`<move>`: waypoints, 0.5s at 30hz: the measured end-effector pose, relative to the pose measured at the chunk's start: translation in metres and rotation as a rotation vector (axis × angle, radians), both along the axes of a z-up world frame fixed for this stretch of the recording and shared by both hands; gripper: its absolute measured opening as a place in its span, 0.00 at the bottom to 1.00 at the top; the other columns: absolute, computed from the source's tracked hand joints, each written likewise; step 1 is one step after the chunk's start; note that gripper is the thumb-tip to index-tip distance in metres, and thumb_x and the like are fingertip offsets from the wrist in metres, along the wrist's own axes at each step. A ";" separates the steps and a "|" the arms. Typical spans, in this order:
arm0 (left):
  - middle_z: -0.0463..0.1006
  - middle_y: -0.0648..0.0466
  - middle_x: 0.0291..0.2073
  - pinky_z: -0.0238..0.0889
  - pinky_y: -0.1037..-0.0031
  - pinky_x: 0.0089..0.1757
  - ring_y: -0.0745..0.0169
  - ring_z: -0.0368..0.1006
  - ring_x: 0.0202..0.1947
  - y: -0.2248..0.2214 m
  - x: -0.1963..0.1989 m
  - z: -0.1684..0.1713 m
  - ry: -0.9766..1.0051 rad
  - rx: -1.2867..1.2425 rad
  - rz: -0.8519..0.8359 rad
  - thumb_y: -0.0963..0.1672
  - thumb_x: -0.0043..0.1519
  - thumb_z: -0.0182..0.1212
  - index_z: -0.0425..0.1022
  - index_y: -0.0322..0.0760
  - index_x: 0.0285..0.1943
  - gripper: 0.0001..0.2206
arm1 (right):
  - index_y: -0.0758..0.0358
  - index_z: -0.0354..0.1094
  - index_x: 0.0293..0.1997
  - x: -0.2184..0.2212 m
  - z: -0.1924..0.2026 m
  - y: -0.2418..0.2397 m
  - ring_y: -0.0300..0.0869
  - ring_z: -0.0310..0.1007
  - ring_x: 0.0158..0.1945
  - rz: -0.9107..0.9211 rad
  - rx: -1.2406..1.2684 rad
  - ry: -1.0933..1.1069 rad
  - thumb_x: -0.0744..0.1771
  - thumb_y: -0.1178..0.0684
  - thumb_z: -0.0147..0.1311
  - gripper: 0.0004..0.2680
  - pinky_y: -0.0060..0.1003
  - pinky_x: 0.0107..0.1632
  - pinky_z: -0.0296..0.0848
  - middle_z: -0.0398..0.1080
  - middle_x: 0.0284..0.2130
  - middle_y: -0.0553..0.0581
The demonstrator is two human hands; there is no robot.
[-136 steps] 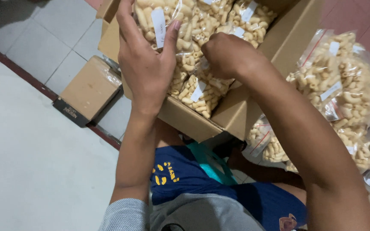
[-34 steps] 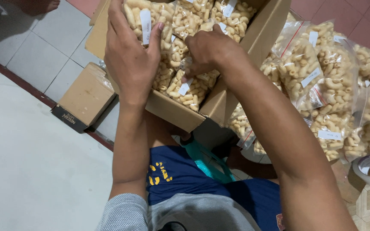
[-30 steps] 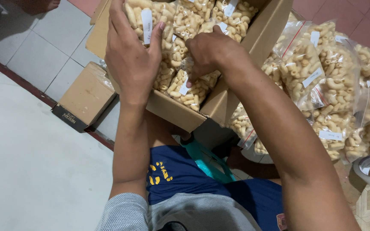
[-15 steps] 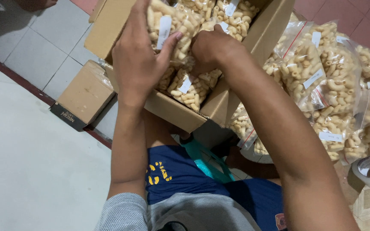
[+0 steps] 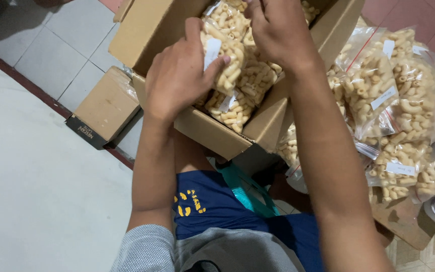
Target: The person is picking up individual plastic bags filled with snacks and placing them into a cardboard box, occasionally checking the seals.
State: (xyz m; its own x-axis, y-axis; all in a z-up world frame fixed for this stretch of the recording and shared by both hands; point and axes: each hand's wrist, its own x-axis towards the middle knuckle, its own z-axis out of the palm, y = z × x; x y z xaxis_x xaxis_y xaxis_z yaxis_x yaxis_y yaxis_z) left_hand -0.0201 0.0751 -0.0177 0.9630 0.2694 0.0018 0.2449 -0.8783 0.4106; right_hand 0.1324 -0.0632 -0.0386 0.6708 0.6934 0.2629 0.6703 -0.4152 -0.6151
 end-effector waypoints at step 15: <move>0.75 0.44 0.30 0.60 0.50 0.27 0.37 0.73 0.27 -0.002 0.003 0.015 0.209 -0.124 -0.125 0.60 0.53 0.72 0.53 0.39 0.53 0.37 | 0.55 0.62 0.58 -0.026 0.044 0.000 0.41 0.66 0.31 0.458 -0.514 0.370 0.65 0.46 0.54 0.16 0.40 0.33 0.59 0.71 0.30 0.53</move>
State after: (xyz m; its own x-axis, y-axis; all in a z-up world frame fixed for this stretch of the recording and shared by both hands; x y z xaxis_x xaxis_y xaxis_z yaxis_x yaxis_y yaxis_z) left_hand -0.0174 0.0727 -0.0029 0.9647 0.1343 -0.2264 0.2288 -0.8530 0.4691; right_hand 0.1060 -0.0634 0.0059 0.2698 0.8964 -0.3516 0.6321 -0.4403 -0.6376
